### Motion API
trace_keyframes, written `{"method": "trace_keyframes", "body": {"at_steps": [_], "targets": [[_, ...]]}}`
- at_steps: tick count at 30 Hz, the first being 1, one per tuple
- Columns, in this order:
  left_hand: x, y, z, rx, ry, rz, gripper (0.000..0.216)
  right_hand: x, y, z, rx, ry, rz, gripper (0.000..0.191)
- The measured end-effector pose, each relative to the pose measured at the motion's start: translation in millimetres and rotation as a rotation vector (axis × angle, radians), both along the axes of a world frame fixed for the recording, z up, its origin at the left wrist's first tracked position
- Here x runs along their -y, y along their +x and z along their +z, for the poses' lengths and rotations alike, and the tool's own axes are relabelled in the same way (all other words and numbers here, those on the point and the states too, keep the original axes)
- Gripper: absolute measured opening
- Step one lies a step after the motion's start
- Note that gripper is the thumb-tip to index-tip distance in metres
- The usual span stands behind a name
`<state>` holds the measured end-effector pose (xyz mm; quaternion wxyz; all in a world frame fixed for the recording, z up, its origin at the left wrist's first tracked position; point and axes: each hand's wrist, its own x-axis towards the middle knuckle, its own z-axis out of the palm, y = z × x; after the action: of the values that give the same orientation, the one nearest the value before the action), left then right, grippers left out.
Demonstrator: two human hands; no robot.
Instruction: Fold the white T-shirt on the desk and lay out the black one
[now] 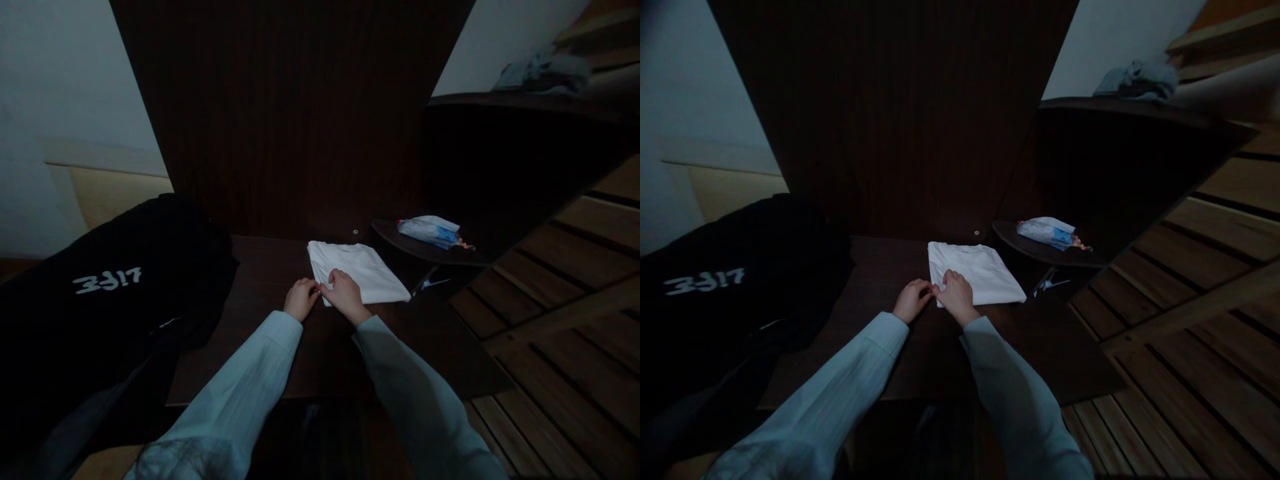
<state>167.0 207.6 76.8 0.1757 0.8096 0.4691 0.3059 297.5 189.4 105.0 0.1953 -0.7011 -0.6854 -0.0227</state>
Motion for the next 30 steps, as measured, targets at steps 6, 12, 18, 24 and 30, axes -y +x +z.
{"method": "trace_keyframes", "body": {"at_steps": [6,12,18,24,30], "targets": [[4.1,0.2,4.6,0.133,-0.026,0.007,0.007,-3.1,4.0,2.9,-0.101,-0.061,-0.045,0.015],[3.3,12.0,3.8,0.481,-0.173,0.003,0.008,-8.7,9.6,-0.2,-0.336,0.083,-0.033,0.016],[3.4,18.2,3.6,0.438,-0.290,-0.071,0.005,-8.6,8.2,-1.4,-0.371,0.081,-0.042,0.015],[2.4,14.2,5.5,0.325,-0.255,-0.158,0.009,-7.5,9.3,1.3,-0.357,0.112,-0.070,0.014],[5.2,13.2,4.0,0.199,-0.162,-0.158,0.014,-5.3,9.1,2.8,-0.297,0.130,-0.009,0.014]]}}
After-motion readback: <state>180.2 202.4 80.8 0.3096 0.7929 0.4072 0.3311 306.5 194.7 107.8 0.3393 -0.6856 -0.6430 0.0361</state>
